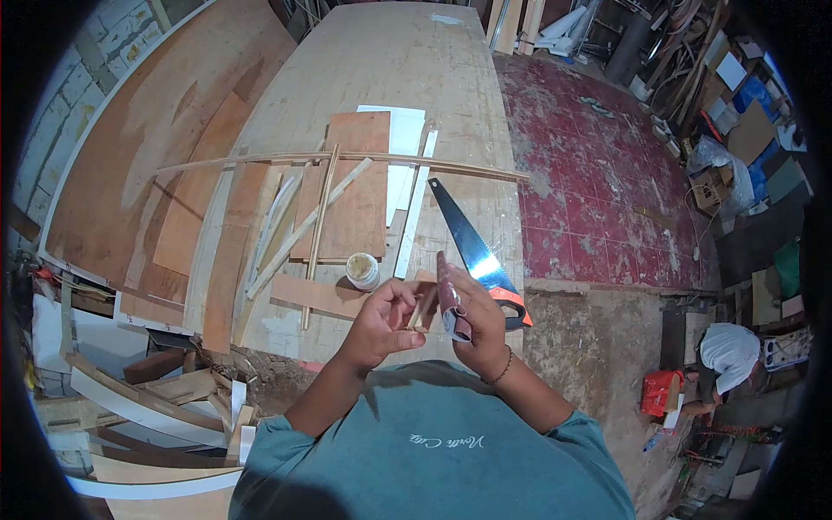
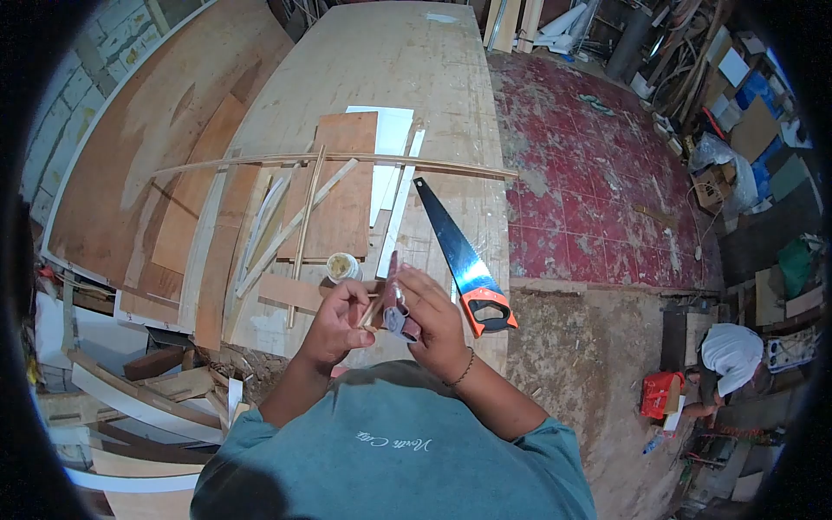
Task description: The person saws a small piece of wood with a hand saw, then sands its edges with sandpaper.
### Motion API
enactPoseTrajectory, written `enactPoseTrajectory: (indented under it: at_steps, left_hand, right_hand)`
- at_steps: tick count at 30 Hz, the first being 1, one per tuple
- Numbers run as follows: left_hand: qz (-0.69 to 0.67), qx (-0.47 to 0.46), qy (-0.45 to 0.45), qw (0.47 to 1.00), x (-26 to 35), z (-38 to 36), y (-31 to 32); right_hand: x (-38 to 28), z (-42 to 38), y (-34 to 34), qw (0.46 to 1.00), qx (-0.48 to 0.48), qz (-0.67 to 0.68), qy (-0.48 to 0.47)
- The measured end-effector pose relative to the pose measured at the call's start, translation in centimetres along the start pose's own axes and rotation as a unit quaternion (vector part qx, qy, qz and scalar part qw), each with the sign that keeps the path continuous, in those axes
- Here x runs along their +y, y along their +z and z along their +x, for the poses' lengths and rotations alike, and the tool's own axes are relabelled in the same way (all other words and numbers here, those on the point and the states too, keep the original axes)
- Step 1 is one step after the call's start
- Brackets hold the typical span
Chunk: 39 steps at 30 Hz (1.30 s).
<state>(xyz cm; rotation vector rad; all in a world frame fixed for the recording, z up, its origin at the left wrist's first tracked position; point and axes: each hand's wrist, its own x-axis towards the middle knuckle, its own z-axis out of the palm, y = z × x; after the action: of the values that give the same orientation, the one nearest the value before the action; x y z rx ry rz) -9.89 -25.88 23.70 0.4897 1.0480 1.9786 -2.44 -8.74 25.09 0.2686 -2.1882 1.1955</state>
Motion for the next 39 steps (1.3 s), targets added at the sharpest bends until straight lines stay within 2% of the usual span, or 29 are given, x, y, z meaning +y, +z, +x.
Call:
enactPoseTrajectory:
  at_steps: [2,3,5,7,8,9,11,12,13,15,17,19,22,23,25,26,27,29,30,31,33,35,37,39]
  left_hand:
    - [0.018,0.022,0.097,0.995,0.6,0.2,0.9]
    - [0.018,0.023,0.097,0.995,0.5,0.3,0.6]
    - [0.120,0.016,0.150,0.981,0.2,0.4,-0.2]
    - [0.117,0.021,0.112,0.987,1.1,0.1,-0.2]
    - [0.161,0.000,0.127,0.979,1.6,0.1,0.0]
    - [0.204,-0.022,0.142,0.968,1.8,0.1,0.2]
    - [0.163,-0.024,0.139,0.976,1.3,0.5,0.0]
    - [0.155,-0.004,0.121,0.980,1.4,0.8,-0.2]
    - [0.146,0.017,0.101,0.984,1.5,0.8,-0.2]
    - [0.184,0.007,0.087,0.979,2.6,0.5,0.0]
    - [0.207,0.009,0.075,0.975,3.1,0.5,0.2]
    - [0.176,0.000,0.087,0.981,2.1,1.0,-0.7]
    - [0.268,0.036,0.031,0.962,3.0,0.3,-0.5]
    - [0.268,0.035,0.029,0.962,2.8,0.1,-0.7]
    - [0.127,-0.020,0.057,0.990,2.3,0.2,-1.4]
    - [0.147,-0.005,0.056,0.987,2.7,-0.1,-0.9]
    - [0.147,-0.002,0.059,0.987,3.0,0.1,-0.8]
    - [0.149,0.022,0.065,0.986,3.0,-0.2,-0.6]
    - [0.164,0.009,0.072,0.984,3.3,-0.4,-0.5]
    - [0.163,0.007,0.070,0.984,3.3,-0.4,-0.6]
    - [0.138,-0.010,0.067,0.988,3.2,-0.1,-0.8]
    - [0.191,0.007,0.068,0.979,3.3,0.0,-0.3]
    - [0.279,0.040,0.026,0.959,3.6,-0.1,0.2]
    - [0.262,0.023,0.046,0.964,3.3,-0.2,0.0]
  right_hand:
    - [0.8,-0.1,-0.5,0.999,-0.019,-0.015,-0.027]
    - [1.0,0.0,-0.7,0.998,-0.037,-0.029,-0.052]
    - [0.2,-0.1,-1.3,0.995,-0.068,0.003,-0.078]
    - [-0.5,-0.1,-1.7,0.969,-0.167,-0.030,-0.179]
    - [0.3,-0.1,-1.7,0.970,-0.158,-0.024,-0.184]
    - [1.0,0.1,-1.6,0.970,-0.158,-0.025,-0.183]
    - [1.5,0.6,-1.5,0.989,-0.117,-0.042,-0.086]
    - [0.8,0.4,-1.2,0.982,-0.113,0.021,-0.147]
    - [-0.3,0.1,-1.3,0.968,-0.170,0.030,-0.182]
    - [-0.4,0.4,-1.5,0.964,-0.176,0.054,-0.194]
    - [1.2,1.2,-1.1,0.985,-0.132,0.013,-0.112]
    - [0.9,1.3,-0.8,0.985,-0.136,-0.016,-0.100]
    - [0.2,0.7,-0.7,0.958,-0.178,0.041,-0.220]
    - [1.7,1.0,-0.8,0.959,-0.177,0.041,-0.218]
    - [4.3,1.7,-1.2,0.978,-0.147,-0.144,-0.045]
    - [2.7,2.3,-1.9,0.982,-0.109,-0.147,-0.045]
    - [1.8,2.0,-2.0,0.982,-0.111,-0.146,-0.048]
    - [0.0,0.7,-1.4,0.971,-0.143,-0.012,-0.189]
    - [-0.4,0.9,-1.2,0.963,-0.180,-0.009,-0.201]
    - [0.7,1.0,-0.9,0.964,-0.180,-0.010,-0.198]
    - [2.7,2.1,-0.5,0.980,-0.121,-0.157,-0.031]
    - [0.9,1.8,-1.5,0.986,-0.100,-0.124,-0.042]
    - [-1.5,1.6,-1.8,0.953,-0.209,-0.037,-0.215]
    - [1.5,1.3,-1.0,0.950,-0.204,-0.047,-0.233]
